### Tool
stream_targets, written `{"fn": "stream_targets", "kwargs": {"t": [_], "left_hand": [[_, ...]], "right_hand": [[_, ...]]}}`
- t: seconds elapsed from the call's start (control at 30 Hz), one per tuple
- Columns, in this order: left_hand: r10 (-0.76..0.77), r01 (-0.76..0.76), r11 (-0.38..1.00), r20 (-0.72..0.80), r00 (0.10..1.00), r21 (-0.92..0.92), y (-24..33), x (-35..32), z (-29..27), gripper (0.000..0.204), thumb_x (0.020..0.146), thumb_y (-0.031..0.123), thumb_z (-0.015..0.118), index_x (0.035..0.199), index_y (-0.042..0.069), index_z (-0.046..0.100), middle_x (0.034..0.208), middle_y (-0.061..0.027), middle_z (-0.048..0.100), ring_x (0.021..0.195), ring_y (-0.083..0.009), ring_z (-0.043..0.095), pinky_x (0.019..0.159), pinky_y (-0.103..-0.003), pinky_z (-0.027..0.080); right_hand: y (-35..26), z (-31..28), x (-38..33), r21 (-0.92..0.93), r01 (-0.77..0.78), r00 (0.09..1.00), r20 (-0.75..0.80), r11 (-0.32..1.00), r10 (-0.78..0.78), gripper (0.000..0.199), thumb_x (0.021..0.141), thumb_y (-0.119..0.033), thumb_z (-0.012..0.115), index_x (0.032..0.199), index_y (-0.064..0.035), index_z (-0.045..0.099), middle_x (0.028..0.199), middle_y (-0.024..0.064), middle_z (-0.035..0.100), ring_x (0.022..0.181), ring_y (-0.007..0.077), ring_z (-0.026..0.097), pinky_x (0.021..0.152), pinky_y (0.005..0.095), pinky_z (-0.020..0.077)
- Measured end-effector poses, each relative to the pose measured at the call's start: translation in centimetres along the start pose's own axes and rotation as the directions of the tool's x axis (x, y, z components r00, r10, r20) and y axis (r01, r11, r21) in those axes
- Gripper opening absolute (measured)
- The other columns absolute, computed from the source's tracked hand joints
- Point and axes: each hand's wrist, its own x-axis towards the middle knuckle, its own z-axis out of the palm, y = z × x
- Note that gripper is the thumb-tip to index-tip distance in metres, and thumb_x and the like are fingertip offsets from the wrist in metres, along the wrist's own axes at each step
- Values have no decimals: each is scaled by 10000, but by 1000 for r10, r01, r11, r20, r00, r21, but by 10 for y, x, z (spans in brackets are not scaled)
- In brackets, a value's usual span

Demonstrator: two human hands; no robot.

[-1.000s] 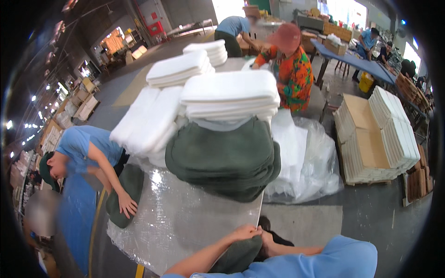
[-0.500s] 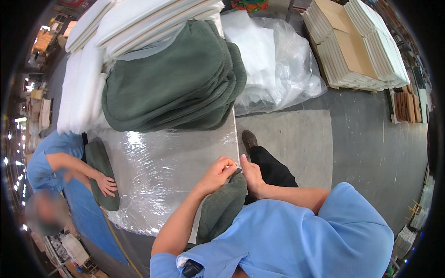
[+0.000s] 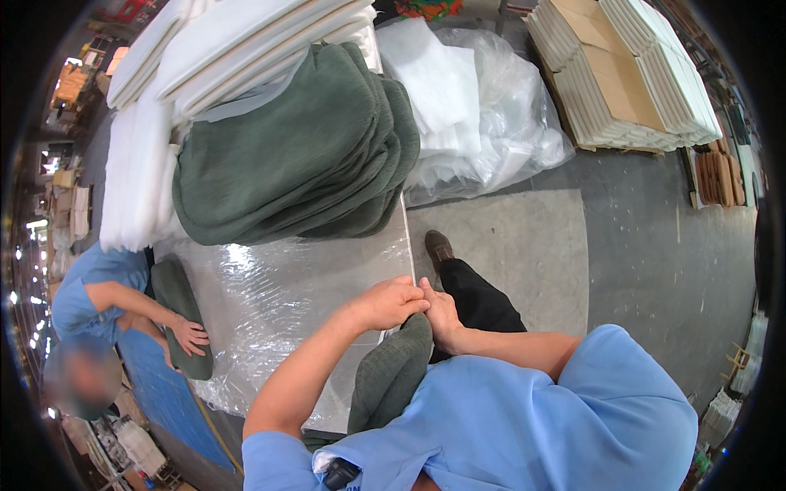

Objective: The person inserts white foam pads into green fabric covers at a workbench, folds and smooths the edges, and stacks the finished cushions. A coworker performs the same task across the table.

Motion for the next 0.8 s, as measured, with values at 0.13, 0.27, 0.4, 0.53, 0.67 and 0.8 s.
{"fn": "stream_targets", "kwargs": {"t": [0.13,0.27,0.4,0.53,0.67,0.8], "left_hand": [[-47,56,997,-167,985,49,1,0,13,292,1033,302,622,966,38,730,947,-169,602,919,-366,617,830,-465,490],[-62,67,998,-248,967,11,-6,4,21,303,1033,295,617,952,27,734,956,-187,609,908,-394,623,817,-490,494],[-112,116,993,-261,959,0,-24,9,27,324,1035,304,612,945,19,738,963,-191,610,925,-401,631,819,-502,496],[-178,180,984,-238,955,-16,-36,10,28,337,1037,320,607,943,26,744,1009,-192,616,944,-401,639,834,-504,499],[-206,206,978,-237,949,-26,-48,17,33,337,1040,326,601,948,39,749,1045,-189,620,963,-395,642,852,-505,504],[-180,184,983,-227,957,-5,-54,22,39,328,1033,324,609,962,38,754,1059,-188,627,984,-398,645,866,-507,508]], "right_hand": [[11,-3,19,-53,7,999,-49,999,-10,633,1092,-518,506,973,50,758,925,149,743,859,218,664,798,399,518],[15,-4,34,-217,9,994,-108,976,-33,636,1082,-517,527,924,50,769,858,144,748,805,218,669,772,407,522],[17,-1,46,-309,-16,990,-139,951,-28,624,1077,-507,546,896,41,782,848,140,760,803,210,689,781,406,529],[29,2,65,-355,-54,977,-212,934,-24,626,1075,-517,552,901,37,786,857,146,770,815,213,706,790,408,538],[40,-2,77,-394,-9,971,-224,919,-87,652,1077,-542,541,906,39,783,838,150,770,811,213,705,784,413,537],[48,-9,82,-349,49,981,-158,936,-110,693,1081,-577,514,899,42,766,840,130,759,782,198,677,755,415,530]]}}
